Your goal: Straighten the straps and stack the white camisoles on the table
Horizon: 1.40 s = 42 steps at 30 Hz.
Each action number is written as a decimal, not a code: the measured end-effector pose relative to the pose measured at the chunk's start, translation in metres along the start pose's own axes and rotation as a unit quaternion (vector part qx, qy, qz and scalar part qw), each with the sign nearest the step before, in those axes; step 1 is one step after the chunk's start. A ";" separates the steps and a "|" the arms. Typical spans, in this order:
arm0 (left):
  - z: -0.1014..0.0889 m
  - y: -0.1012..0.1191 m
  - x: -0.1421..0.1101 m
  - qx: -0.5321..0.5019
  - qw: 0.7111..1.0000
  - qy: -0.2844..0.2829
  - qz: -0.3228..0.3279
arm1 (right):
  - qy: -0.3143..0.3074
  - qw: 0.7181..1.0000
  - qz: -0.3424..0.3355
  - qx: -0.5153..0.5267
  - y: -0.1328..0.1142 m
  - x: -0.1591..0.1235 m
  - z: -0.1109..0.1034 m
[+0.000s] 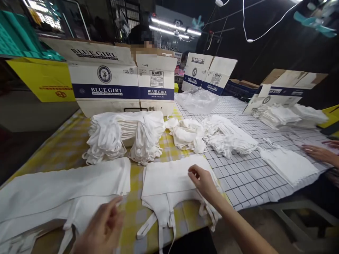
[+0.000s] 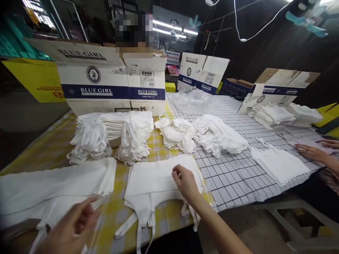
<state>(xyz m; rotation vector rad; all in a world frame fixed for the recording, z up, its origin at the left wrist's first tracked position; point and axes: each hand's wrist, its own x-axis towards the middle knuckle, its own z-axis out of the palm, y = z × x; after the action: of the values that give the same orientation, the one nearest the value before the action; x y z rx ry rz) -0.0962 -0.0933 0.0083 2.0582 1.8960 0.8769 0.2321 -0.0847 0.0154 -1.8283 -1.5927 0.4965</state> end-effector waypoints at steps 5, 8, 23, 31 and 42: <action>0.076 0.068 -0.029 -0.010 0.994 -0.107 0.034 | -0.048 0.997 0.041 -0.039 0.048 -0.039 -0.036; 0.096 0.098 -0.033 0.111 0.979 -0.161 0.051 | -0.047 0.997 0.045 -0.050 0.054 -0.055 -0.028; 0.092 0.110 -0.037 0.184 0.968 -0.168 0.021 | -0.029 0.981 0.004 -0.193 0.045 -0.055 -0.005; 0.028 0.067 -0.011 0.307 0.919 -0.212 -0.128 | -0.040 0.979 0.019 -0.200 0.046 -0.054 -0.004; 0.027 0.083 -0.023 0.311 0.914 -0.252 -0.066 | -0.034 0.973 0.026 -0.226 0.047 -0.056 -0.001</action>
<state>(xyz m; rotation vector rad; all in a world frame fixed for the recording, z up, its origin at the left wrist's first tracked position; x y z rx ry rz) -0.0117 -0.1221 0.0244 2.1274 2.1191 -0.3340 0.2558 -0.1416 -0.0237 -2.2091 -1.8179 0.2306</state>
